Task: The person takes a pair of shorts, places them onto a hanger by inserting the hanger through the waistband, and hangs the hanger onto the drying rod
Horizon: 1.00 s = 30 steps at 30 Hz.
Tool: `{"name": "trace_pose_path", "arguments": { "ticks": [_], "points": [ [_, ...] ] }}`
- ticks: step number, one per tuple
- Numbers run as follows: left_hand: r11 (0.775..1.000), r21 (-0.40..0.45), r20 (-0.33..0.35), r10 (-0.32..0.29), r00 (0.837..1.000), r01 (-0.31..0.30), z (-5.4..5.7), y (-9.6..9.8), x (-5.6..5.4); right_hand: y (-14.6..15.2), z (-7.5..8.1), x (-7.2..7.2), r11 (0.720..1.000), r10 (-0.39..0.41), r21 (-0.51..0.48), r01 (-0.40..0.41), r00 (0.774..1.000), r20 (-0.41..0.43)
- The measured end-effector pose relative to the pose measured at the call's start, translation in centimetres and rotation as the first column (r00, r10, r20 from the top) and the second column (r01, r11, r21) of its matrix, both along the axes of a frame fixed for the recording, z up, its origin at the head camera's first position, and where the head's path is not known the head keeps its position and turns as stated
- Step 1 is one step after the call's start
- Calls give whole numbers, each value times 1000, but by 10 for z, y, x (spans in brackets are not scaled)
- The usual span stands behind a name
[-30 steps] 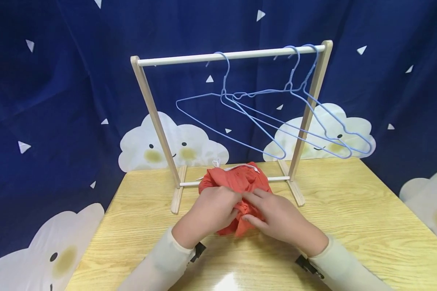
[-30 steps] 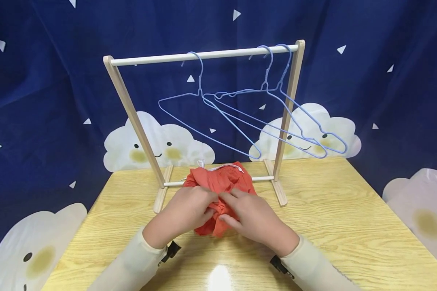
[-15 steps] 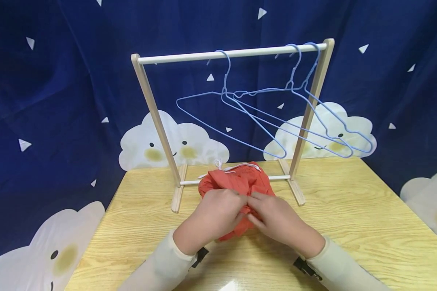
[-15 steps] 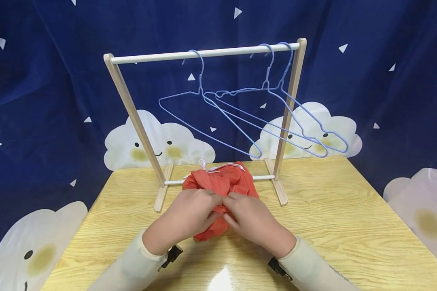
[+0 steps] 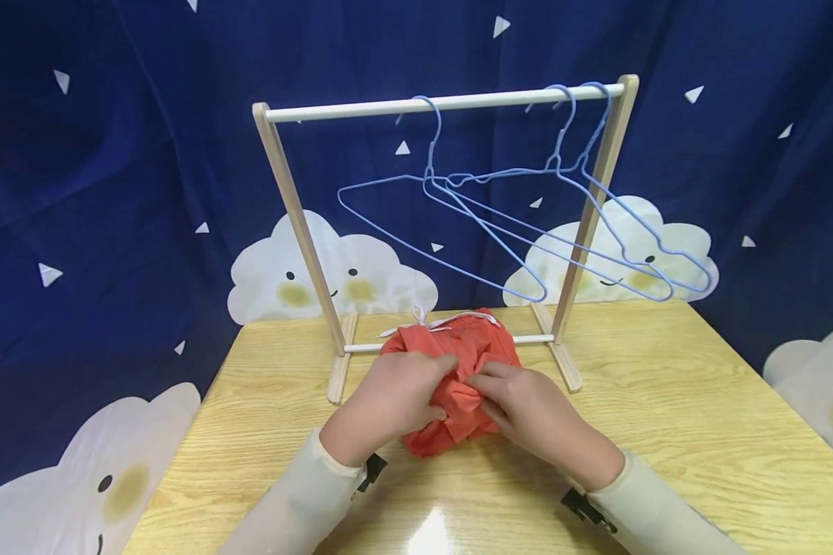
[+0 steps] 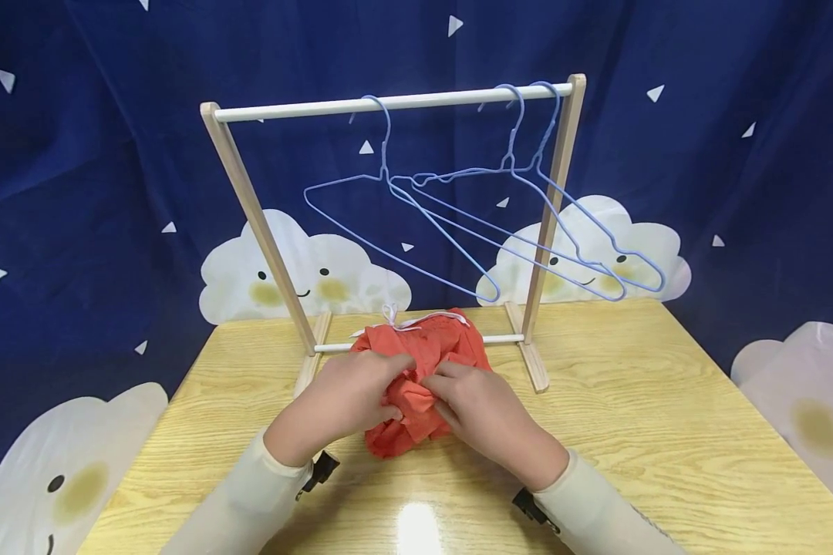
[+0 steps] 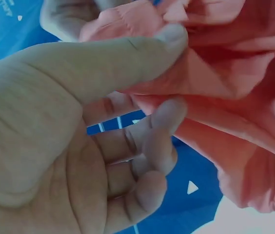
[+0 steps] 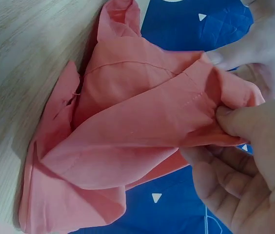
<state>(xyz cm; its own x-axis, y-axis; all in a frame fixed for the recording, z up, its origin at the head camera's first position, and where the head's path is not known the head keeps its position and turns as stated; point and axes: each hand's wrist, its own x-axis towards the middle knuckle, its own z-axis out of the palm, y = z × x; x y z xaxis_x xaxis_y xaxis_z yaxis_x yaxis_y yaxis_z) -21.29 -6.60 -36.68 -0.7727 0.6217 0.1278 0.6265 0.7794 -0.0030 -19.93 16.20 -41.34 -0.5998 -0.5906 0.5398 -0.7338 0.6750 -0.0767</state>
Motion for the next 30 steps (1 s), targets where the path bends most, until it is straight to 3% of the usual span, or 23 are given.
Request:
{"name": "trace_pose_path", "arguments": {
  "ticks": [10,17,30],
  "points": [
    [999,34,-7,7,1000,-7,-16,-11,-26,3,3,0,997,54,-58,-58,996,-70],
    [998,54,-62,16,998,-12,-33,-16,-42,4,9,3,995,62,-77,-69,993,-96],
    [997,53,-51,64,997,-61,-44,-19,-52,11,17,4,991,69,-100,-84,987,-144]
  ]
}}
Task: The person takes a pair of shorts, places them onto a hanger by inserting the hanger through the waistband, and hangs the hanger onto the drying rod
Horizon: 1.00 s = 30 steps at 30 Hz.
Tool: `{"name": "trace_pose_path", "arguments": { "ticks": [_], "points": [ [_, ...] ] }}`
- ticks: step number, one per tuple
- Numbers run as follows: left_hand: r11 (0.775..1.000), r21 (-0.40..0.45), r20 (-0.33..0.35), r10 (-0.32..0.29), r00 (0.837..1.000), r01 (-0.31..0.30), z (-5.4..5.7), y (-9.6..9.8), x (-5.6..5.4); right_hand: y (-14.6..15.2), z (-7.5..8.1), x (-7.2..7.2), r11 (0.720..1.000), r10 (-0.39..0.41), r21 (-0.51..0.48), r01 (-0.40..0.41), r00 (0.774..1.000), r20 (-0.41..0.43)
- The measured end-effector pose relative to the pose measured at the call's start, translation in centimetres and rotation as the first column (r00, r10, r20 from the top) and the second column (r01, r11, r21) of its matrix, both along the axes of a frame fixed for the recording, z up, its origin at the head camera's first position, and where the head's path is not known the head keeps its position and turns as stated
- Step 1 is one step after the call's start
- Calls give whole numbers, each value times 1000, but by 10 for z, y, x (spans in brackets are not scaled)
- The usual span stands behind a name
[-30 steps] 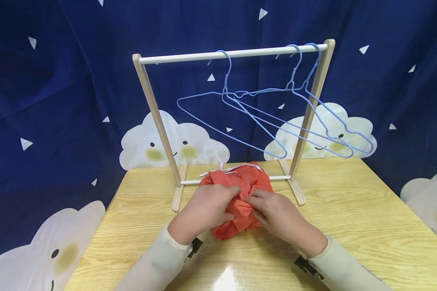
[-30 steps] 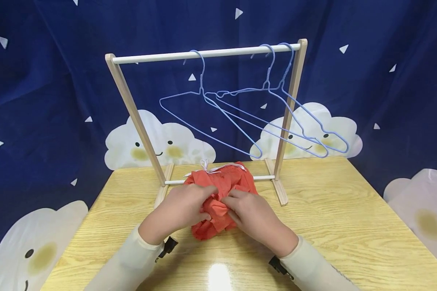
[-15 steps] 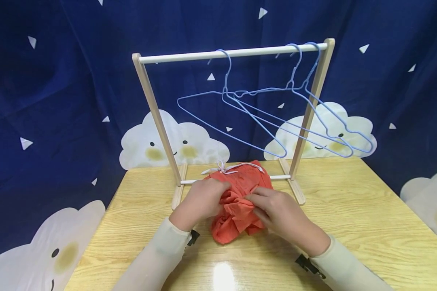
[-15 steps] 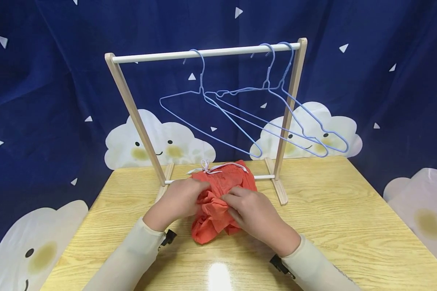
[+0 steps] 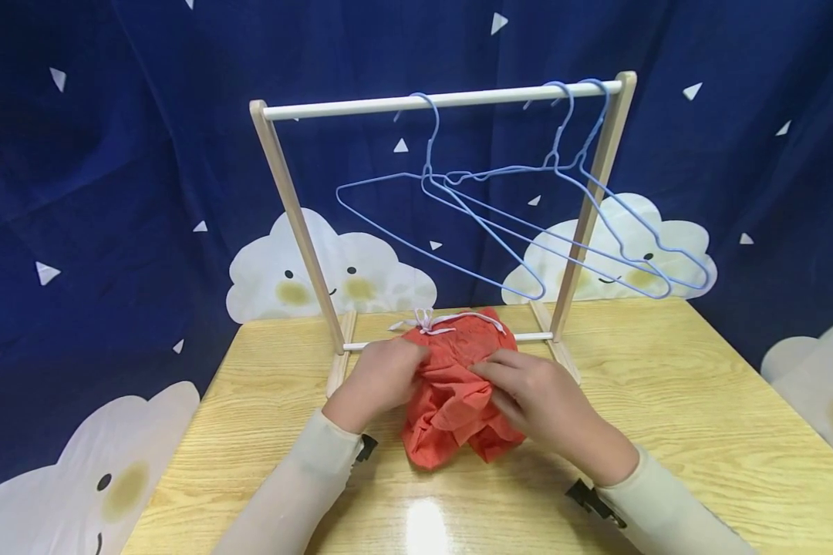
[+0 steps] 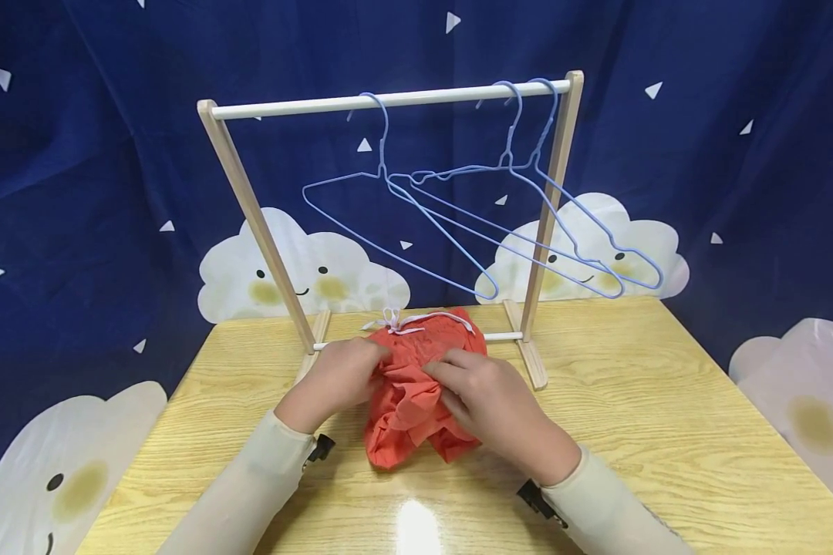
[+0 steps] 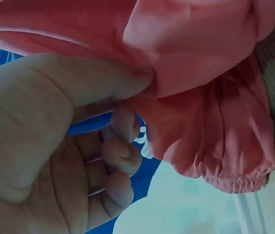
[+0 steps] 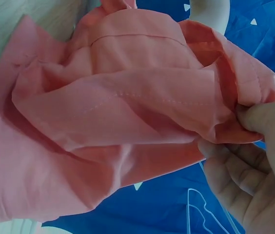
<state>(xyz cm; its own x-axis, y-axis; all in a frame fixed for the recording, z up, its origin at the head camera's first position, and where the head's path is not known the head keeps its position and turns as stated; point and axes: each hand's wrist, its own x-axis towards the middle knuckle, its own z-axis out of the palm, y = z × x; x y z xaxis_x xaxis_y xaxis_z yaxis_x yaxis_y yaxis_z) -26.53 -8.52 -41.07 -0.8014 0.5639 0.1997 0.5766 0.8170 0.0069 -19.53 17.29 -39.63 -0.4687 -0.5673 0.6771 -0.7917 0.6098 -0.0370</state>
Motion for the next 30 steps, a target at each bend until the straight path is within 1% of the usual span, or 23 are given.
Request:
{"name": "trace_pose_path", "arguments": {
  "ticks": [4,9,12,16,20,22,27,30],
  "points": [
    [1000,11,-4,14,1000,-13,2,-1,-1,4,5,1,999,-38,3,37,999,23],
    [1000,16,-42,15,999,-14,10,-5,-1,12,11,-2,995,-103,17,102,992,70],
    [1000,3,-52,19,998,-19,14,-7,0,17,12,-6,988,-150,36,147,983,109],
    [1000,7,-67,17,998,-17,21,-11,3,23,11,-11,979,-203,62,195,964,172],
    [999,40,-97,6,995,-2,29,-16,7,27,11,-16,971,-238,91,223,945,224],
    [998,70,-104,4,995,3,34,-17,10,28,11,-18,967,-251,106,232,937,242],
    [990,138,-101,-4,995,18,45,-19,19,32,10,-23,957,-282,138,253,921,268],
    [988,150,-96,-18,995,32,49,-16,22,34,7,-25,952,-296,160,260,913,280]
  ]
}}
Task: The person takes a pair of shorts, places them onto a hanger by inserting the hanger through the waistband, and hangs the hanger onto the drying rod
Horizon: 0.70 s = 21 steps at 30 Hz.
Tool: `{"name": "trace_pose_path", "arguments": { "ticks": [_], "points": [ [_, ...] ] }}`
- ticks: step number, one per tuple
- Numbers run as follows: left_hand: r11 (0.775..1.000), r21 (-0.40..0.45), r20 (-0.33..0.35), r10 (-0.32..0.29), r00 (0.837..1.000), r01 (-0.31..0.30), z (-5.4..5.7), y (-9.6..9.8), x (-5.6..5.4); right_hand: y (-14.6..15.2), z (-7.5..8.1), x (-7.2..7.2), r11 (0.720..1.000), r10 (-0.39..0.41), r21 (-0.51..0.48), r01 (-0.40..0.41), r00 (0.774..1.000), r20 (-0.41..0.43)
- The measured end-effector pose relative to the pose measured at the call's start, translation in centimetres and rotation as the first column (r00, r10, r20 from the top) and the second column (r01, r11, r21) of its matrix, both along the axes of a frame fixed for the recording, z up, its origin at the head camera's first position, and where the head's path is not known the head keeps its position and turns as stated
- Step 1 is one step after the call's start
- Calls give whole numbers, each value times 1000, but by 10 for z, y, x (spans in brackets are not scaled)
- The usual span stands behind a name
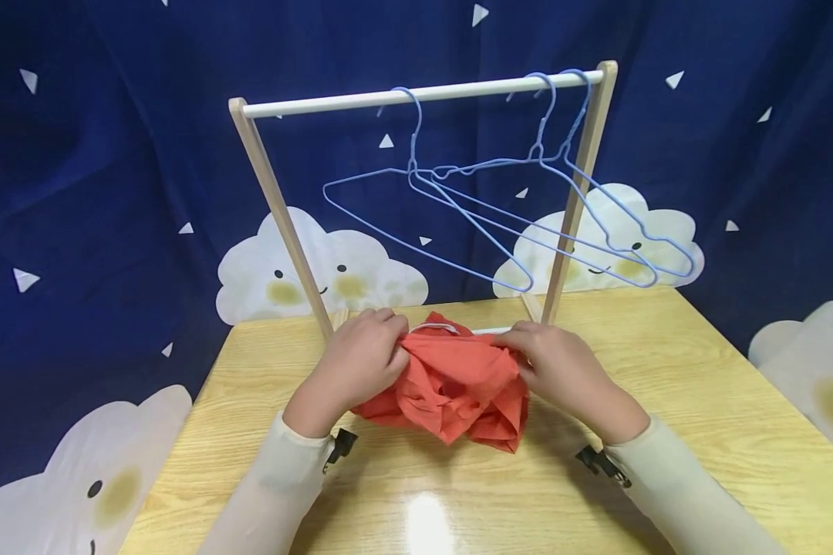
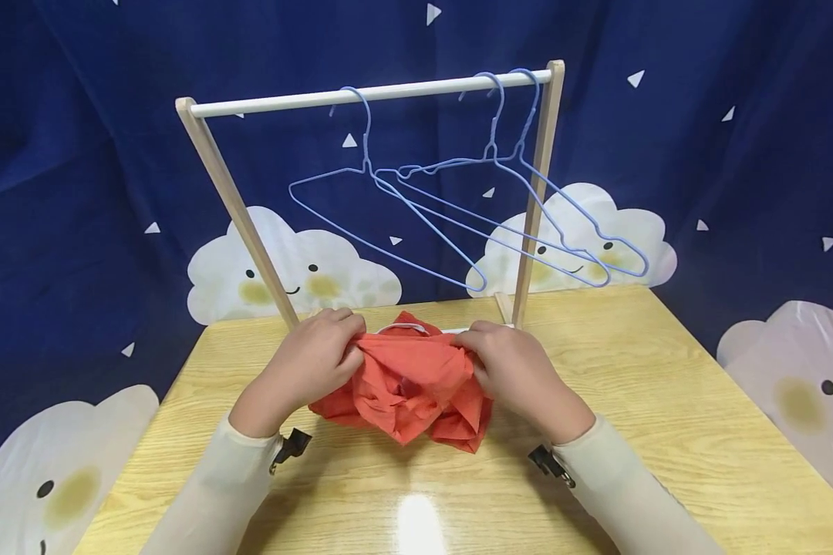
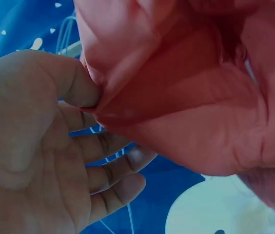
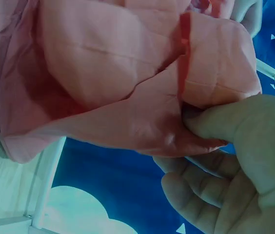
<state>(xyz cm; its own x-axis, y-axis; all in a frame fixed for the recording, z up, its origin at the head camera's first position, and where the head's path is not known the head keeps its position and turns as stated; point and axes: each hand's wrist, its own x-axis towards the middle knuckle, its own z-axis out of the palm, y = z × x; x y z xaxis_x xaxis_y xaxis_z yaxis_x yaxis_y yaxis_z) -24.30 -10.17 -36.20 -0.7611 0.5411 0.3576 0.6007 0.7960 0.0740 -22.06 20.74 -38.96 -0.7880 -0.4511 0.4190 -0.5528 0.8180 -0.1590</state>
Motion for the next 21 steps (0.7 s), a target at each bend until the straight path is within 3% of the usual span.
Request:
{"name": "trace_pose_path", "arguments": {
  "ticks": [8,15,21],
  "points": [
    [999,23,52,-36,998,34,6,7,10,-2,-9,-6,999,20,25,-21,999,43],
    [999,-41,127,-28,992,33,7,13,19,-6,-18,-7,995,64,69,-74,990,128],
    [997,-64,104,-44,994,51,5,16,22,-6,-21,-5,986,116,92,-137,973,199]
  ]
}}
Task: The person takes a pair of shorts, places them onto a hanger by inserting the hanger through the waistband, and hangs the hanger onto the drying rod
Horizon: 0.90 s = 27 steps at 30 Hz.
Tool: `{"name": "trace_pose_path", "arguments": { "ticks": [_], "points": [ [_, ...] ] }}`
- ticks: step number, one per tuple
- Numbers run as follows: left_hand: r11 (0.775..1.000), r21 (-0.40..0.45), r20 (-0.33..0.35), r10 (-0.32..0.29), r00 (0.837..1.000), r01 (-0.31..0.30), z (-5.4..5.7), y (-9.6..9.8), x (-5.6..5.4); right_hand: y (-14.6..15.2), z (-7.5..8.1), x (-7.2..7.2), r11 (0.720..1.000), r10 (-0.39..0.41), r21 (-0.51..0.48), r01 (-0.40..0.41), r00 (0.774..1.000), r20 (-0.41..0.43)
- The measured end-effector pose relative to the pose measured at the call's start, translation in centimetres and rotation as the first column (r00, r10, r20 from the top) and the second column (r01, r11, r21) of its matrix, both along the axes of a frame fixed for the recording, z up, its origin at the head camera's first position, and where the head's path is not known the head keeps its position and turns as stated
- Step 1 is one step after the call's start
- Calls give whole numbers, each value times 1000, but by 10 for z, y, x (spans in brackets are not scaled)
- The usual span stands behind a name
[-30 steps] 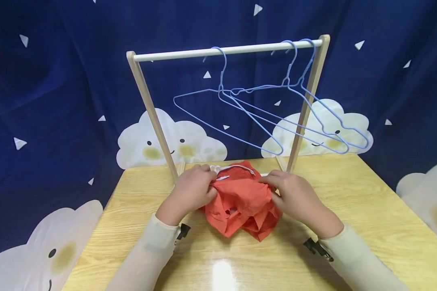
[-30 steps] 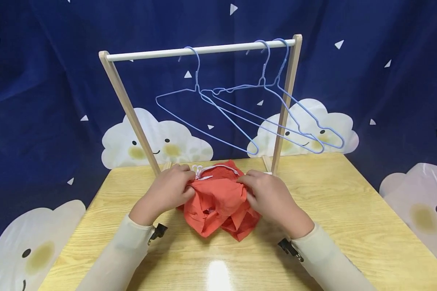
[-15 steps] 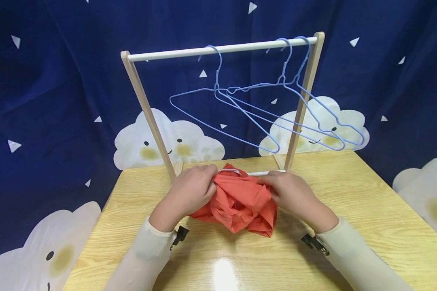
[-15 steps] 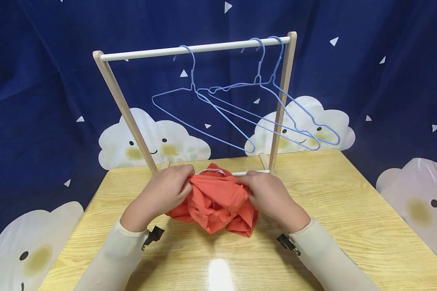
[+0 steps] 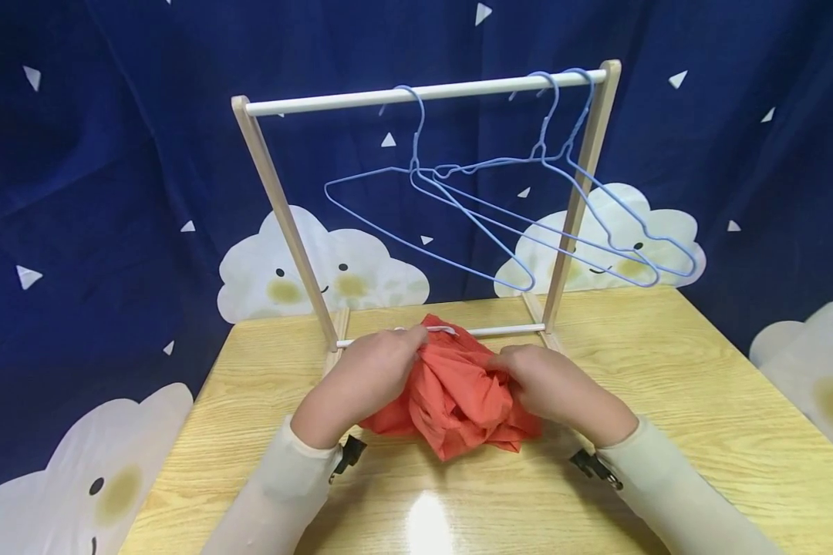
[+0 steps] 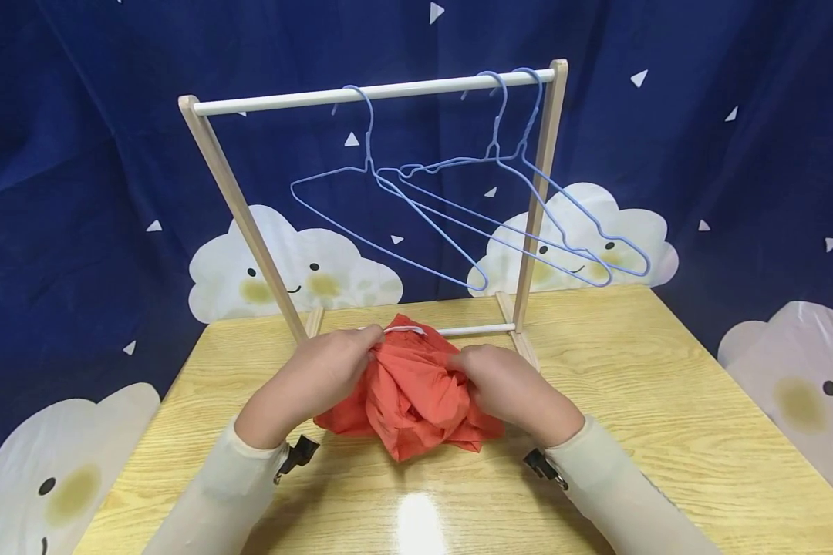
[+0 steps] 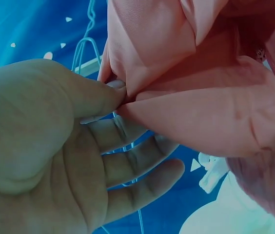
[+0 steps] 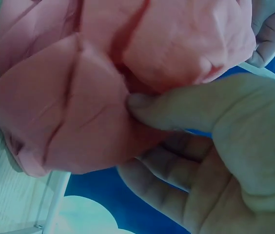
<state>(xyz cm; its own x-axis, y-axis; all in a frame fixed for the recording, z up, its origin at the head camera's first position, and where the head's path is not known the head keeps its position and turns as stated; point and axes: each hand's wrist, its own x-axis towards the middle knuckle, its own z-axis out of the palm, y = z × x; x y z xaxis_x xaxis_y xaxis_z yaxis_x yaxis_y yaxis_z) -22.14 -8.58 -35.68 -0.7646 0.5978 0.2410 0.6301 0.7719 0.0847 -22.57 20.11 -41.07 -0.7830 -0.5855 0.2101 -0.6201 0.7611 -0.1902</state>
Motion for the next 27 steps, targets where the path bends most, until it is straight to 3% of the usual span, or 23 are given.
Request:
{"name": "trace_pose_path", "arguments": {
  "ticks": [9,17,27],
  "points": [
    [999,-47,-25,8,1000,-9,-2,7,1,2,9,9,1000,24,18,-25,997,80],
    [998,-57,-75,-3,997,-1,-4,15,5,-6,19,17,998,23,-64,-28,997,-70],
    [996,-74,-117,-48,992,40,-4,25,15,-18,23,26,987,53,-135,-82,978,-201]
  ]
}}
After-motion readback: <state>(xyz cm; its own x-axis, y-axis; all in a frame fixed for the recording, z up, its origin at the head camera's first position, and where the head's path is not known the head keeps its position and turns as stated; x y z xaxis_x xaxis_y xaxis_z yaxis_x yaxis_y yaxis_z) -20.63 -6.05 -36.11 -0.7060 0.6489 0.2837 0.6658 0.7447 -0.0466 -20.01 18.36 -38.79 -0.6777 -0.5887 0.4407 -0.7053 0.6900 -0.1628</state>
